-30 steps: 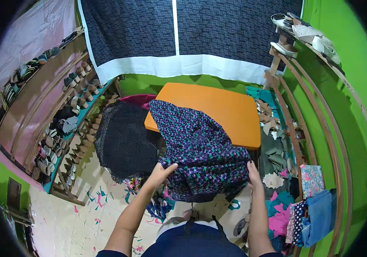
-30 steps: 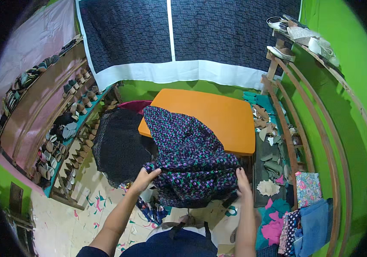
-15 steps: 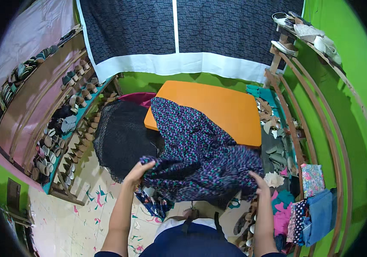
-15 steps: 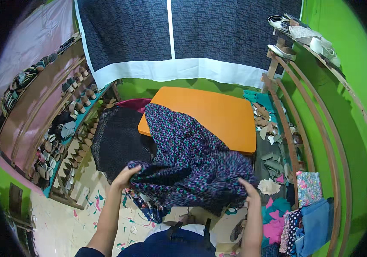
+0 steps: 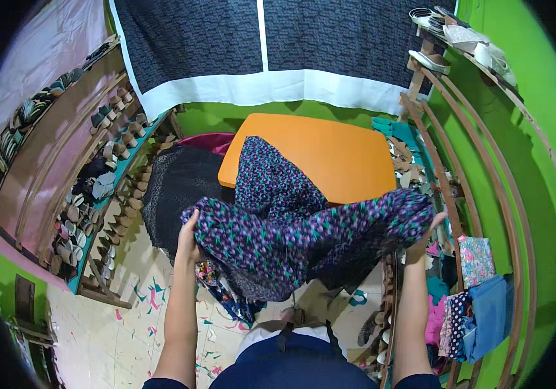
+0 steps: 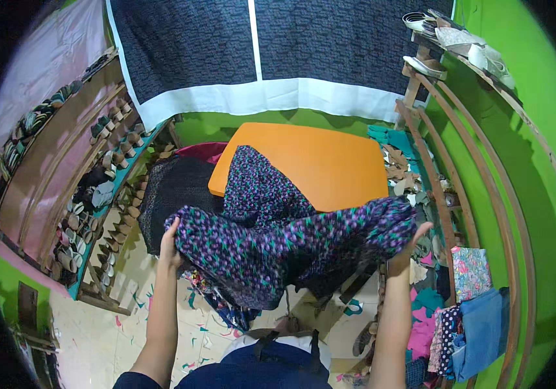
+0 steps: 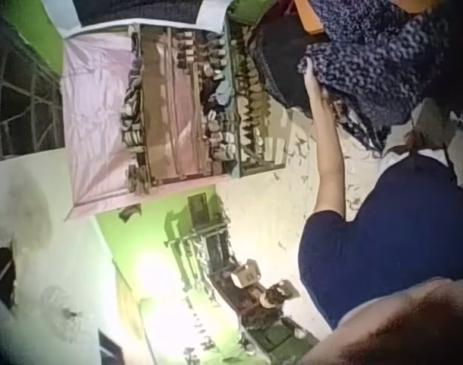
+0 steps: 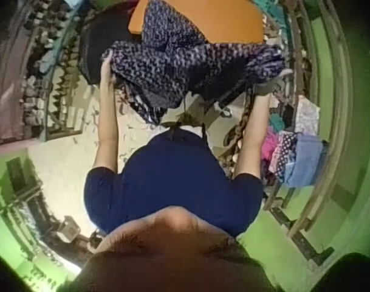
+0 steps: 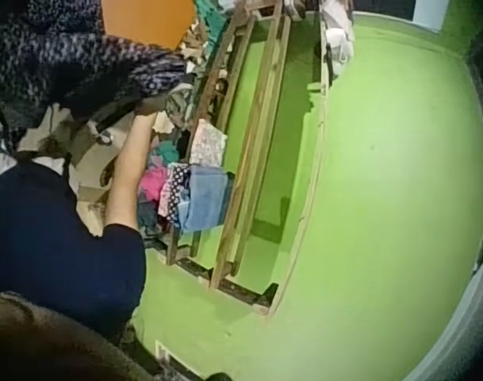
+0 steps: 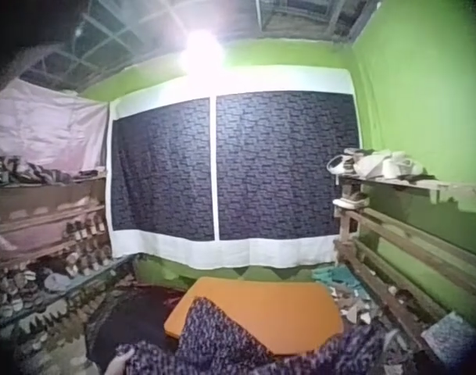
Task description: The recorder folds pieces of patterned and mesh fabric on a small table and places them onto a storage shelf containing shoes.
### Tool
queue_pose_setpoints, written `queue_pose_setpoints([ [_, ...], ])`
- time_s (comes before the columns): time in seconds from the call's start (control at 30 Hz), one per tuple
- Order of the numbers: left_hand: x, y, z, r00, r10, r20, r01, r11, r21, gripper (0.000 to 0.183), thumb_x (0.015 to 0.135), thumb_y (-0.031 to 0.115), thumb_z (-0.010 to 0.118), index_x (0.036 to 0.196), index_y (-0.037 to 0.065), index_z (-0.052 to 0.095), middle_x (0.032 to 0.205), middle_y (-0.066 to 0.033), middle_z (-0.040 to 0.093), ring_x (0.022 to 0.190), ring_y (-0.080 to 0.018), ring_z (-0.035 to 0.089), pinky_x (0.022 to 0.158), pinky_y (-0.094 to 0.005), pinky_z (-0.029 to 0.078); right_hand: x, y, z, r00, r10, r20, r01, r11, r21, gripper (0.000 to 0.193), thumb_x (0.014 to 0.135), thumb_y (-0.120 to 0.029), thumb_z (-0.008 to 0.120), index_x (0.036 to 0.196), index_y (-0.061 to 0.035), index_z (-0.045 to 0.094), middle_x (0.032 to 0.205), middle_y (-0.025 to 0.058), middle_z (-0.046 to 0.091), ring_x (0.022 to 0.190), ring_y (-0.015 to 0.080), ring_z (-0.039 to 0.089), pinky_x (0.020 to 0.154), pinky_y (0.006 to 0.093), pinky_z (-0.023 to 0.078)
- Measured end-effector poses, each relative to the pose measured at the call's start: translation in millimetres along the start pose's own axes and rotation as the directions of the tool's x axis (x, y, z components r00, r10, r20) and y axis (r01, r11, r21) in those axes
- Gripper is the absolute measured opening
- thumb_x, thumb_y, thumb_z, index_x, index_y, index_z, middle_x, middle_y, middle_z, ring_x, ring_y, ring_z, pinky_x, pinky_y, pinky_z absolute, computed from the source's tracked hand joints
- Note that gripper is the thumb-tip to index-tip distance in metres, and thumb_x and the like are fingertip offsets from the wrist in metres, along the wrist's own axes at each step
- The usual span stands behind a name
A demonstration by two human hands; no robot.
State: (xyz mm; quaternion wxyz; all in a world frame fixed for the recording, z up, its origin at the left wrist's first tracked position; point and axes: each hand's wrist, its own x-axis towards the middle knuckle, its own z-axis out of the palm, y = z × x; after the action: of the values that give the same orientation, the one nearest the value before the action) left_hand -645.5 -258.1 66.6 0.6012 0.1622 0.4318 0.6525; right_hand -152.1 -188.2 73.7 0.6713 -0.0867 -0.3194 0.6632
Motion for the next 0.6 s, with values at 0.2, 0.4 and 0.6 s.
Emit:
queue_pose_setpoints([
  [0.2, -15.9, 34.5, 6.2, 0.979, 0.19, 0.073, -0.18, 0.976, -0.119, 0.041, 0.09, 0.036, 0.043, 0.11, 0.001, 0.054, 0.106, -0.012, 0.06, 0.094, -0.0253, 0.06, 0.084, -0.0409, 0.047, -17.7, -61.7, -29.7, 0.977, -0.205, 0.058, 0.195, 0.97, 0.143, 0.09, 0.074, -0.074, 0.036, 0.129, -0.003, 0.038, 0.13, 0.0153, 0.04, 0.119, 0.0308, 0.038, 0.102, 0.0497, 0.027],
  [0.4, -8.3, 16.4, -76.9, 0.989, 0.145, -0.009, -0.144, 0.973, -0.182, 0.024, 0.084, 0.018, 0.048, 0.097, 0.003, 0.061, 0.097, -0.01, 0.064, 0.089, -0.0238, 0.061, 0.083, -0.0406, 0.048, -53.3, -24.4, -70.0, 0.743, -0.098, -0.663, 0.193, 0.979, 0.071, 0.071, 0.083, -0.059, 0.042, 0.128, -0.0034, 0.04, 0.13, 0.0131, 0.042, 0.116, 0.0283, 0.042, 0.099, 0.0452, 0.033],
  [0.6, -24.7, -29.5, -74.6, 0.949, -0.125, 0.291, 0.212, 0.933, -0.292, 0.068, 0.078, 0.055, 0.046, 0.114, -0.002, 0.051, 0.113, -0.017, 0.055, 0.105, -0.0327, 0.053, 0.093, -0.0495, 0.039, -153.8, -12.7, -176.0, 0.801, 0.263, -0.538, -0.495, 0.797, -0.347, 0.064, 0.084, -0.053, 0.047, 0.124, -0.0027, 0.045, 0.124, 0.0123, 0.048, 0.113, 0.025, 0.045, 0.096, 0.0402, 0.036],
])
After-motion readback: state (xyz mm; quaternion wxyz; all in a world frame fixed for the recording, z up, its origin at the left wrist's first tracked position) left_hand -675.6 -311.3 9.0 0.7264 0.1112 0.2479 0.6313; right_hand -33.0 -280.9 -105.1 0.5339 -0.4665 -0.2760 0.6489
